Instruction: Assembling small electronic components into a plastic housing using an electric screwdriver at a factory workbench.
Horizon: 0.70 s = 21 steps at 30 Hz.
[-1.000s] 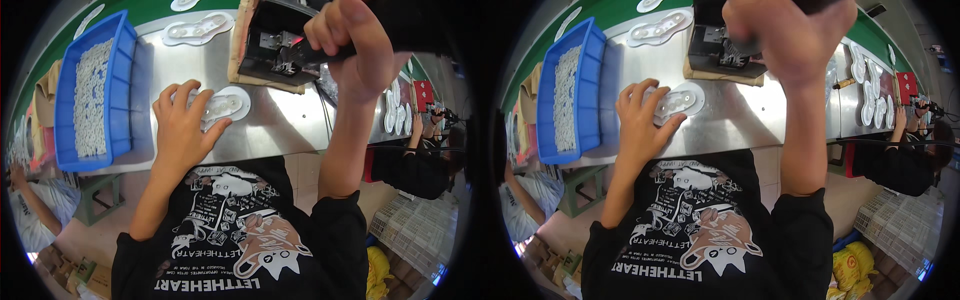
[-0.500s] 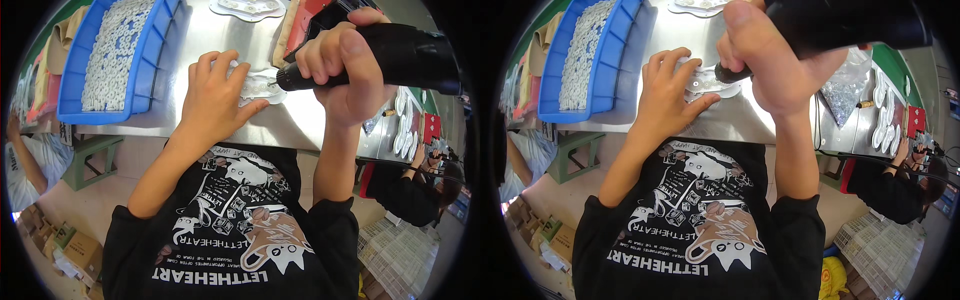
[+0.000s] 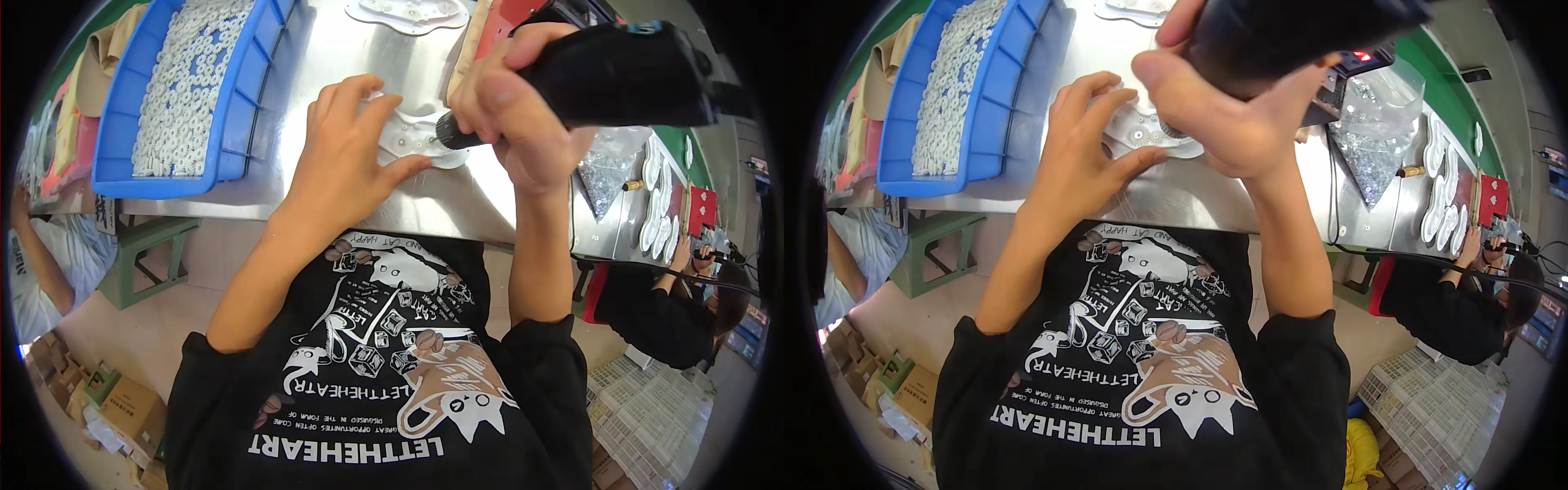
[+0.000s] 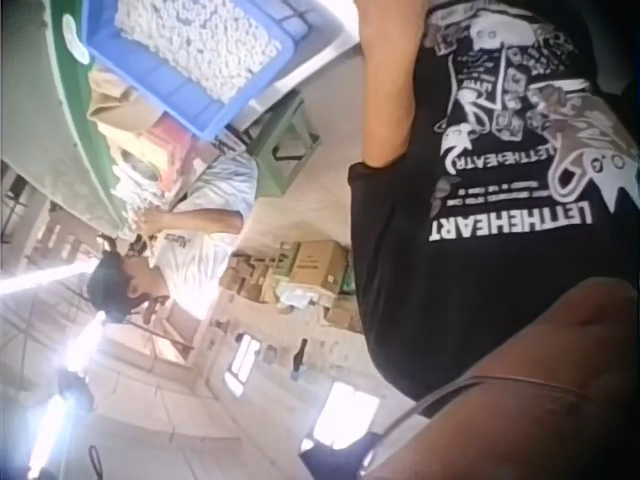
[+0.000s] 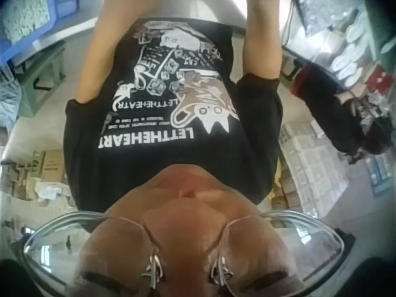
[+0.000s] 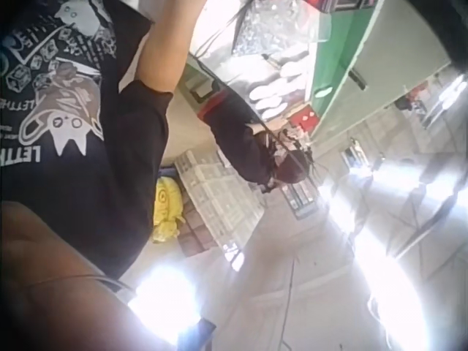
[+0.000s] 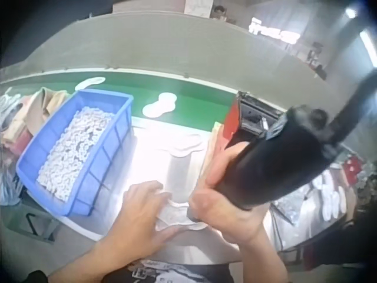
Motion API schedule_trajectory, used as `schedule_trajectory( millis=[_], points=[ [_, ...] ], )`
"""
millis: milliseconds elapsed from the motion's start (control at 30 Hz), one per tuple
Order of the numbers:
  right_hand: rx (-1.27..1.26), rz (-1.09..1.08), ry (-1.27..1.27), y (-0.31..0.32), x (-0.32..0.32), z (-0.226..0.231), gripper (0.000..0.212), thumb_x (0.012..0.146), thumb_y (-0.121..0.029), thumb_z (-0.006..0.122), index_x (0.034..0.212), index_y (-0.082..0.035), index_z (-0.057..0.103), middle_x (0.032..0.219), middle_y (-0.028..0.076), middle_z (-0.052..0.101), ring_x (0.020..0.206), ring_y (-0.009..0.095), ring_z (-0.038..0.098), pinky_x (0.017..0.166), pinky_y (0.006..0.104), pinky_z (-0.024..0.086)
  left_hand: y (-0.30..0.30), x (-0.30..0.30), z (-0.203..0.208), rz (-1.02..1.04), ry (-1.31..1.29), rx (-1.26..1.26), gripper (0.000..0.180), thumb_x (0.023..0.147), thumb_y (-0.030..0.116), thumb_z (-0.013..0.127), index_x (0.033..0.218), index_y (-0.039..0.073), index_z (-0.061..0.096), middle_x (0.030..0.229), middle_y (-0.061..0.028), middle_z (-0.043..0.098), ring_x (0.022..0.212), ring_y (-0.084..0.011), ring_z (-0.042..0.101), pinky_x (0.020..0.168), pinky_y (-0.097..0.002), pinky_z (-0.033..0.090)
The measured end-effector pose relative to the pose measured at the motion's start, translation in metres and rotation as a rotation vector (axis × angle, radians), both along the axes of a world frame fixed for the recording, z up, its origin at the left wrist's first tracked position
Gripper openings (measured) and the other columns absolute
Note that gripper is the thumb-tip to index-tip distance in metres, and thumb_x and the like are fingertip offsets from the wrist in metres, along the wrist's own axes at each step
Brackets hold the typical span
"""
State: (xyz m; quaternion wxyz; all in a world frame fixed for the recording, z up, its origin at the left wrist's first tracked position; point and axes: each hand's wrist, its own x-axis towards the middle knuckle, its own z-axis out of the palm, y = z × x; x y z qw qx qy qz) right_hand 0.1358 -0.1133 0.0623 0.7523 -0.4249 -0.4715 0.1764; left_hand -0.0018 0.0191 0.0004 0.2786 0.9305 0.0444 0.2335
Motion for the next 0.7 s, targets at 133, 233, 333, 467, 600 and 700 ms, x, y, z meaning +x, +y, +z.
schedule_trajectory(
  millis=[133,233,333,467,600,700],
  points=[
    [-0.070,-0.080,-0.111,-0.001,-0.006,-0.004,0.026,0.084,0.008,0.063,0.104,0.001,0.049,0.072,0.010,0.057,0.053,0.015,0.053,0.054,0.0297,0.048,0.003,-0.005,0.008,0.003,0.033,-0.042,0.061,0.068,0.026,0.090,0.117,-0.002,0.067,0.125,-0.0169,0.058,0.118,-0.0366,0.051,0.101,-0.0441,0.044],
    [-0.160,-0.169,-0.274,0.001,-0.012,0.010,0.026,0.082,0.008,0.066,0.102,0.002,0.051,0.072,0.008,0.058,0.054,0.015,0.055,0.055,0.0277,0.049,0.002,-0.004,0.006,-0.008,0.005,-0.074,0.059,0.068,0.025,0.090,0.116,-0.002,0.067,0.123,-0.0160,0.058,0.117,-0.0364,0.051,0.101,-0.0443,0.044],
    [-0.136,-0.273,-0.384,0.005,-0.012,0.018,0.026,0.083,0.009,0.066,0.104,0.001,0.051,0.070,0.007,0.058,0.053,0.014,0.053,0.054,0.0285,0.047,0.004,-0.005,0.008,0.008,0.026,-0.067,0.059,0.067,0.025,0.091,0.115,-0.001,0.067,0.121,-0.0157,0.059,0.117,-0.0360,0.051,0.100,-0.0445,0.044],
    [0.226,-0.356,-0.750,-0.029,0.044,0.047,0.021,0.084,0.007,0.072,0.104,0.004,0.065,0.068,0.002,0.063,0.056,0.007,0.059,0.053,0.0252,0.048,0.002,-0.005,0.006,0.009,0.024,-0.063,0.060,0.067,0.025,0.091,0.115,-0.001,0.067,0.121,-0.0159,0.059,0.117,-0.0358,0.051,0.099,-0.0455,0.045],
    [0.007,-0.765,-0.126,-0.037,0.012,0.113,0.047,0.086,-0.005,0.060,0.129,0.009,0.046,0.065,0.005,0.052,0.044,0.015,0.047,0.044,0.0306,0.042,0.001,-0.002,0.008,0.000,0.030,-0.065,0.060,0.067,0.026,0.091,0.115,-0.002,0.067,0.121,-0.0164,0.059,0.117,-0.0358,0.050,0.099,-0.0454,0.044],
    [-0.007,-0.765,-0.110,-0.042,0.027,0.105,0.045,0.087,-0.004,0.060,0.128,0.009,0.047,0.064,0.006,0.050,0.044,0.014,0.047,0.045,0.0311,0.042,0.001,-0.001,0.006,0.010,0.030,-0.058,0.060,0.067,0.027,0.091,0.114,-0.003,0.068,0.121,-0.0167,0.059,0.117,-0.0362,0.051,0.098,-0.0454,0.044]
  ],
)
